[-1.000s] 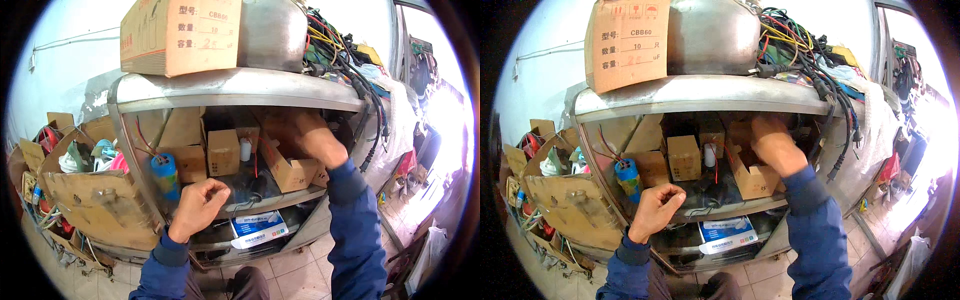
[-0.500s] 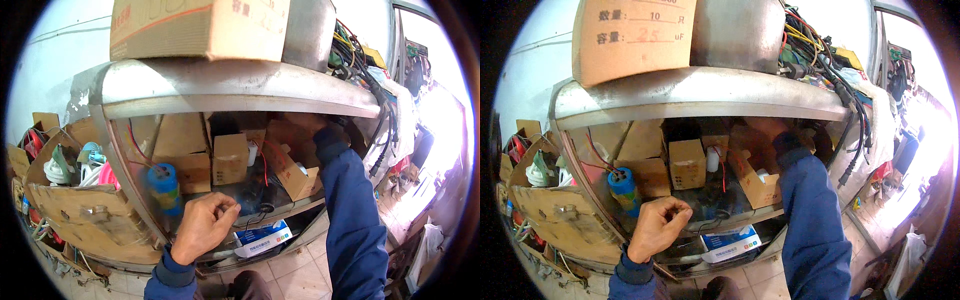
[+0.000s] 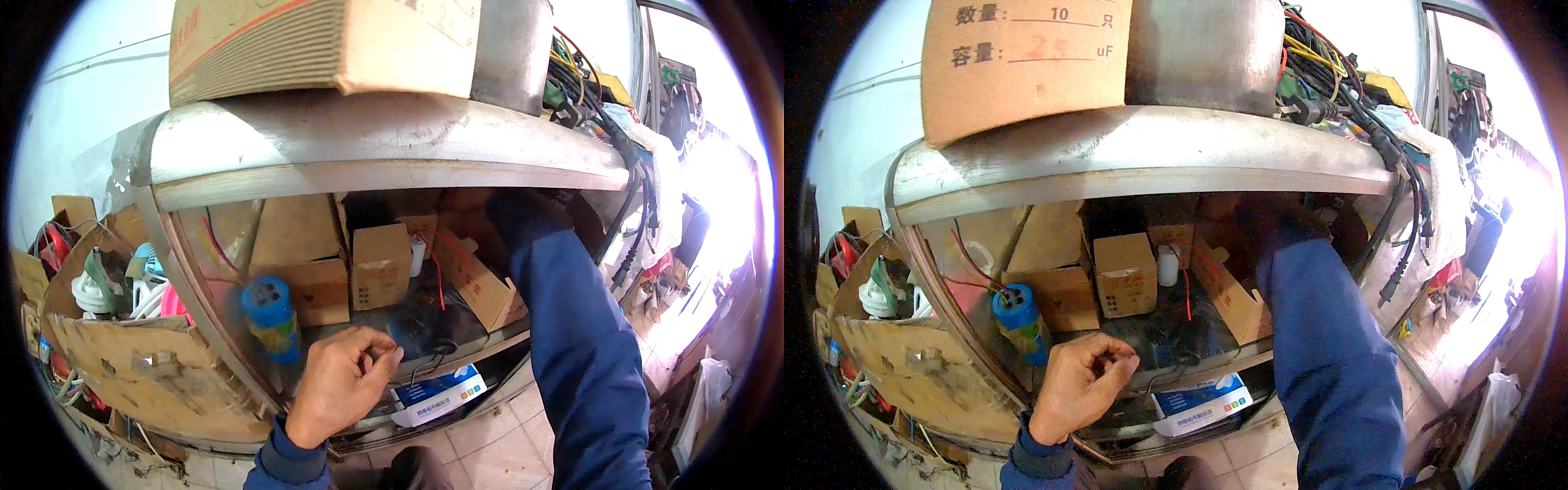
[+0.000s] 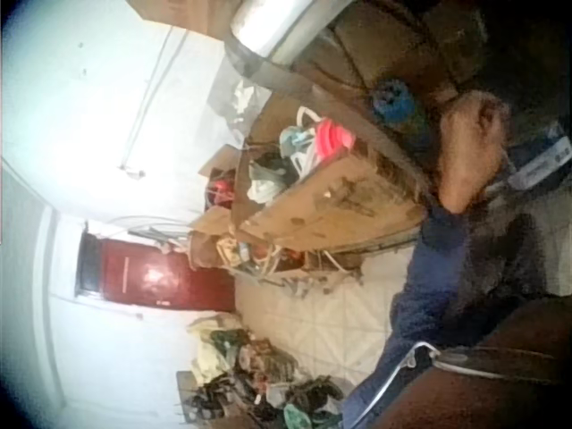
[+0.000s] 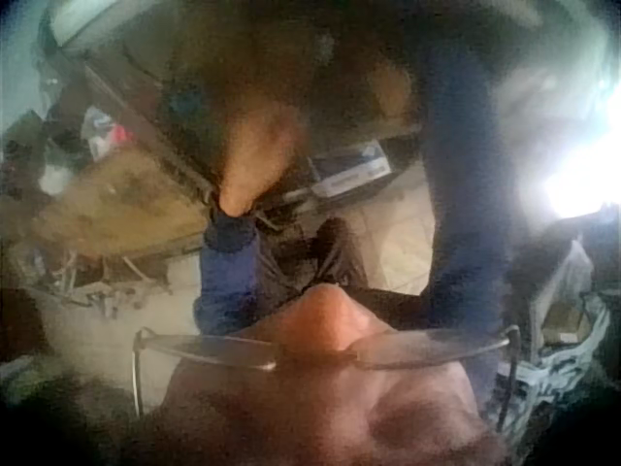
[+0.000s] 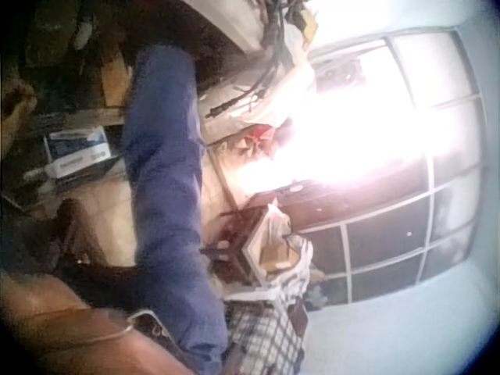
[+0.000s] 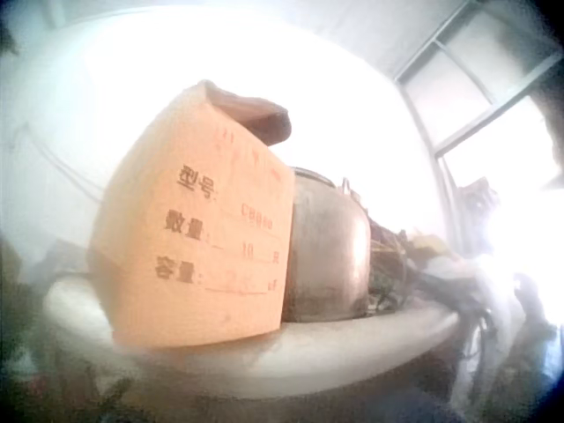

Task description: The person sits on the ground and works on a small electric motor, stripping and twisting wires, then wiping a cylindrical component with a cloth. They later walk into a cluttered workshop, open a cardboard box, and retrieve a blue electrical component and a white cylindrical part, handling them briefly.

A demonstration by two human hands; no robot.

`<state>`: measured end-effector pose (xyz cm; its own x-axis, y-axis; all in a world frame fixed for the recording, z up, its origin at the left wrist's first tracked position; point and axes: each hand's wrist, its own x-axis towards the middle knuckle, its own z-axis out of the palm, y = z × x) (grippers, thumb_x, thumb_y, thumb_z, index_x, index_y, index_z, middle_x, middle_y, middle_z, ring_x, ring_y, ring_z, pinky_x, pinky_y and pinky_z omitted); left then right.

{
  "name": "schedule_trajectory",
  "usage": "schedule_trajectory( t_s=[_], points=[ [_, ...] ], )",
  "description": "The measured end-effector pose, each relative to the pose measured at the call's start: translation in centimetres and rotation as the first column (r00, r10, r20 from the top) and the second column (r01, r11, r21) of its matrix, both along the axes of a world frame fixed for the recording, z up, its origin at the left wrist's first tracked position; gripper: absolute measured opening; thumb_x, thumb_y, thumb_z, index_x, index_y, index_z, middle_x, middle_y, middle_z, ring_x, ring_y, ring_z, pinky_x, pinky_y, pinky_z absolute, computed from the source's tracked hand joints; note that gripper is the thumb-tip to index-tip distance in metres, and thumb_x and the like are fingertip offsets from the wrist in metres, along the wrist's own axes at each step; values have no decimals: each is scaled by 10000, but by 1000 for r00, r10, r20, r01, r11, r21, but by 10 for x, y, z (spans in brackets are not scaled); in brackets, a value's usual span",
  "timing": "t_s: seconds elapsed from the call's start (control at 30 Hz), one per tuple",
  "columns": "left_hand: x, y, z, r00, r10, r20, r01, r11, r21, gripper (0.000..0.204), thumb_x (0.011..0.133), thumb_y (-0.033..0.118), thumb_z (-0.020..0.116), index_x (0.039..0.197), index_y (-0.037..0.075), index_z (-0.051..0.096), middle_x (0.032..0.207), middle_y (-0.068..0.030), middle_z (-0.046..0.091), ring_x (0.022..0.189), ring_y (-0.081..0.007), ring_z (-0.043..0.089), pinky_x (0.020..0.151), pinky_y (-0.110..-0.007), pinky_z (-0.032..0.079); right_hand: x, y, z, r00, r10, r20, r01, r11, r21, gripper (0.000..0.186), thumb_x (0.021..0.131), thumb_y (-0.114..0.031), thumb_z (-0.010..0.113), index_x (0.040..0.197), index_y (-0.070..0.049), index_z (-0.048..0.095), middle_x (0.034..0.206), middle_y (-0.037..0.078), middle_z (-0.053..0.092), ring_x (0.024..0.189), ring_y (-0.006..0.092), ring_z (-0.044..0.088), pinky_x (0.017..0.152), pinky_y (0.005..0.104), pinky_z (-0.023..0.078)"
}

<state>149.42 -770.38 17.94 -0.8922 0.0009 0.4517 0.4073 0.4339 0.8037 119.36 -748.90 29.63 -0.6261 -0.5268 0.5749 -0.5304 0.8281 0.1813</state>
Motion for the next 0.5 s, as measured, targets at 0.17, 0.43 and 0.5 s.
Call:
schedule_trajectory(
  t_s=[0.17,0.43,0.5],
  points=[
    [3,-2,3,1000,-10,2,10,1000,-20,145,852,110,717,904,-24,705,733,-84,661,605,-85,560,546,-253,441,-6,-7,5,1000,3,9,-3,1000,2,302,928,-188,618,1168,-5,604,1149,211,642,1018,335,633,878,444,521],
    [-3,1,1,1000,7,7,-6,1000,-31,136,840,101,726,890,-24,704,725,-75,653,618,-90,565,562,-255,445,-15,-4,-4,1000,-2,30,2,1000,-7,296,941,-189,616,1177,-10,605,1149,194,645,1012,316,637,870,431,526],
    [-3,2,3,1000,4,24,-4,1000,-18,130,840,94,726,885,-26,701,724,-70,651,621,-88,562,568,-254,448,-16,0,-3,1000,-1,30,2,1000,-15,295,944,-189,615,1179,-12,605,1148,190,646,1011,311,638,868,427,527]
  ],
)
